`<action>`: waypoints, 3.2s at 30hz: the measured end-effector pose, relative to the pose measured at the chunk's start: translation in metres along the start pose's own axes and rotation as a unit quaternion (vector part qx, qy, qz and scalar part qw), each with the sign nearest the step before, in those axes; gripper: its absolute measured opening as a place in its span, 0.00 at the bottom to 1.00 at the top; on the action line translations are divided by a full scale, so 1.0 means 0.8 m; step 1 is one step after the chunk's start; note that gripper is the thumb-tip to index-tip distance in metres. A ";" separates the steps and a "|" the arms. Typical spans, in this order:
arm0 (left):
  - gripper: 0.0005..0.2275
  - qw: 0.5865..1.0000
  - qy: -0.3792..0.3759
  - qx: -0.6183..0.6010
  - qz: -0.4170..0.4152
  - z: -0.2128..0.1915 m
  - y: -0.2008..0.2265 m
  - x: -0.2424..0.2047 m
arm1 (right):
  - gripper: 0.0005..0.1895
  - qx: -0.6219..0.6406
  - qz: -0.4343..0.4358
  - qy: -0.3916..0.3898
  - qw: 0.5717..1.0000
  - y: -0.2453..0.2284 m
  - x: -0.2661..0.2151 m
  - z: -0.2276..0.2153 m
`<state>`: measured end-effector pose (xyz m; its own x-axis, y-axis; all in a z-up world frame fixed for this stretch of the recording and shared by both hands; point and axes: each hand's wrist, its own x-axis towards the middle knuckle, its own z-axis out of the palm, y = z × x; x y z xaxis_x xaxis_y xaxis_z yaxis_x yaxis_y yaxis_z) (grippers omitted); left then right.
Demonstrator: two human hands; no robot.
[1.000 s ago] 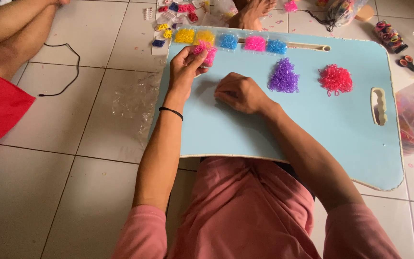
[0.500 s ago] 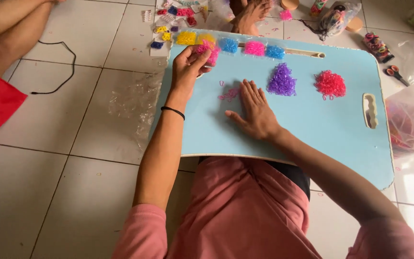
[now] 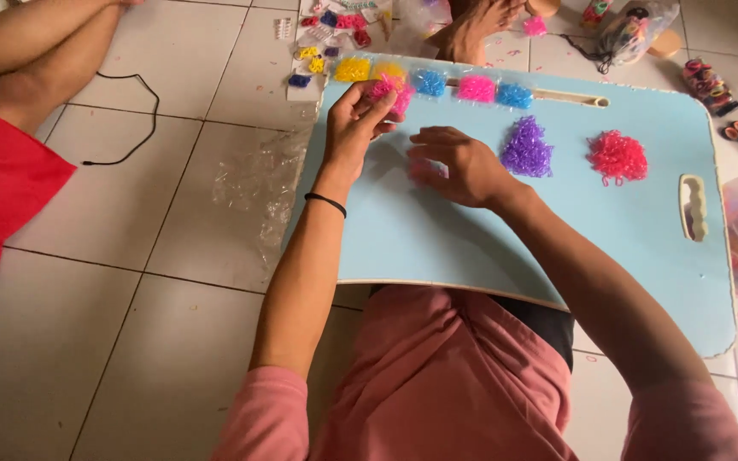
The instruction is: Sorting and packaging small colorful rubber bands into clear plastic bags on a portable desk.
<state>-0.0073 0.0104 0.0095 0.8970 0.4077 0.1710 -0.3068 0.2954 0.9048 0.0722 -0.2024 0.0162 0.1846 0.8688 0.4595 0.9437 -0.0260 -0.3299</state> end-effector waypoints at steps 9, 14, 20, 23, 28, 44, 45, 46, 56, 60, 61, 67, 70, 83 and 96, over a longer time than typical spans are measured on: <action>0.17 0.999 -0.031 -0.036 0.021 0.001 -0.012 0.008 | 0.22 -0.094 -0.011 -0.126 0.987 -0.019 -0.024 -0.016; 0.11 0.997 -0.048 -0.050 0.037 0.002 -0.011 0.009 | 0.10 -0.151 -0.029 -0.083 0.985 -0.022 -0.030 -0.011; 0.12 0.999 -0.036 -0.021 0.028 0.008 -0.019 0.008 | 0.05 -0.097 0.041 -0.042 0.994 0.007 -0.032 -0.016; 0.12 0.998 -0.031 0.031 0.040 0.014 -0.016 0.004 | 0.05 -0.011 0.112 -0.009 0.994 0.014 -0.027 -0.050; 0.10 0.994 -0.061 0.076 0.049 0.021 -0.013 -0.002 | 0.08 0.063 0.166 0.057 0.982 -0.034 0.007 -0.137; 0.10 0.968 -0.129 0.189 0.099 0.043 0.008 -0.020 | 0.05 -0.206 0.005 -0.018 0.978 -0.031 0.086 -0.136; 0.11 0.970 -0.128 0.187 0.084 0.043 0.008 -0.019 | 0.02 -0.197 0.008 -0.012 0.980 -0.030 0.086 -0.136; 0.11 0.970 -0.127 0.187 0.085 0.042 0.008 -0.018 | 0.02 -0.197 0.007 -0.013 0.980 -0.034 0.085 -0.141; 0.10 0.974 -0.168 0.149 0.034 0.035 -0.007 -0.012 | 0.35 -0.090 0.069 -0.119 0.986 -0.007 0.077 -0.133; 0.11 0.978 -0.169 0.121 0.001 0.032 -0.014 -0.012 | 0.12 0.004 0.000 0.006 1.000 -0.019 0.074 -0.147; 0.11 0.978 -0.166 0.123 -0.001 0.030 -0.011 -0.010 | 0.12 0.007 -0.001 0.005 1.000 -0.016 0.069 -0.144; 0.11 0.988 -0.130 0.075 0.042 0.029 -0.034 0.004 | 0.21 0.185 0.253 0.018 0.949 -0.006 0.023 -0.097; 0.10 0.986 -0.137 0.086 0.030 0.030 -0.033 -0.003 | 0.12 0.179 0.295 0.015 0.938 0.009 0.005 -0.062; 0.08 0.958 -0.137 0.228 0.103 0.024 -0.036 -0.005 | 0.07 0.275 0.293 0.083 0.912 0.021 -0.016 -0.029; 0.13 0.982 0.081 0.156 0.072 -0.002 -0.035 0.015 | 0.12 0.088 0.306 -0.123 0.940 -0.032 -0.012 -0.040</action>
<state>0.0112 0.0085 -0.0142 0.7811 0.5653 0.2651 -0.2921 -0.0444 0.9554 0.0552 -0.2261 0.0470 0.5893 0.8058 -0.0584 0.6171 -0.4956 -0.6112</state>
